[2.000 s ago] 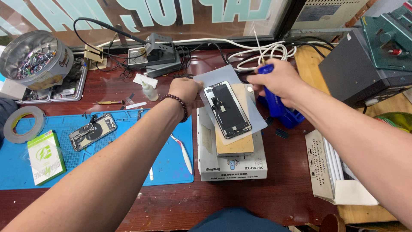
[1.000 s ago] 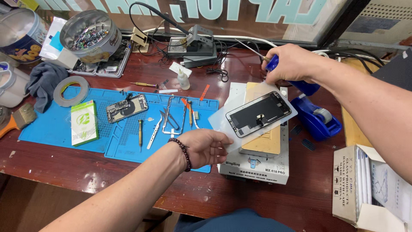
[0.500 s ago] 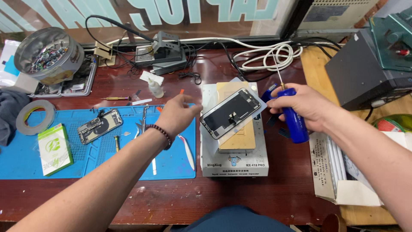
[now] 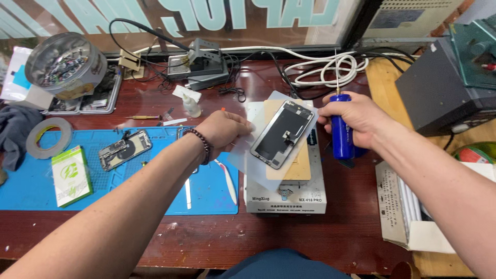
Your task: The person uses a blue-handled screwdriver to remove screws from a disassembled smartphone placed on a white box. They then use a metal prying tool to lift and separate the phone's frame from the screen assembly. The person continues to unscrew and pry components while working at a cluttered electronics repair bench.
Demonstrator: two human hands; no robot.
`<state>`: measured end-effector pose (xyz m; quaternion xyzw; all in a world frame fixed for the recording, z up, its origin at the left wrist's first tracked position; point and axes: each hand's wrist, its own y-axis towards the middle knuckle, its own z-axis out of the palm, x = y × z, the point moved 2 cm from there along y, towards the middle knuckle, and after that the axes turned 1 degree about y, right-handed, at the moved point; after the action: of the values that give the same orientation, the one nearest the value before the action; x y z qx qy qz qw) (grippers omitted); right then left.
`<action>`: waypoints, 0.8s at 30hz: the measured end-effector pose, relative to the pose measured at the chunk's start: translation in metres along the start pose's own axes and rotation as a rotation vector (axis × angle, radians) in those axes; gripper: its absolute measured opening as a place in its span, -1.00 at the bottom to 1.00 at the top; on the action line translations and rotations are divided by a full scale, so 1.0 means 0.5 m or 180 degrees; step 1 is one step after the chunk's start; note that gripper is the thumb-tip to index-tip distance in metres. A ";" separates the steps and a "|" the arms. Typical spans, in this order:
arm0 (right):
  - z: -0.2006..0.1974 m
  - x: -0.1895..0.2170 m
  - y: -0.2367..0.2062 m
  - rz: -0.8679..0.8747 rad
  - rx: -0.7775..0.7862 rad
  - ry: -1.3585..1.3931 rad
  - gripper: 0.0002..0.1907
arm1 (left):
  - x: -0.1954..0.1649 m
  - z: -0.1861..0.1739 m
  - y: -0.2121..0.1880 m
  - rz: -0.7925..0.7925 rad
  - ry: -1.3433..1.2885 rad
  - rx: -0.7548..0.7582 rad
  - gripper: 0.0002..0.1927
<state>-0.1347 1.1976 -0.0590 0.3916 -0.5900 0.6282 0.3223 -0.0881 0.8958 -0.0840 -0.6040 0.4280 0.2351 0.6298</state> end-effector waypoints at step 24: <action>0.069 0.058 0.109 -0.0144 0.0196 -0.0590 -0.79 | 0.029 0.074 -0.058 -0.0324 -0.0923 -0.0451 -0.84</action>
<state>-0.1923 1.1565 -0.0607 0.4709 -0.5887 0.5997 0.2682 -0.0475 0.9236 -0.0835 -0.6276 0.2838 0.3172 0.6519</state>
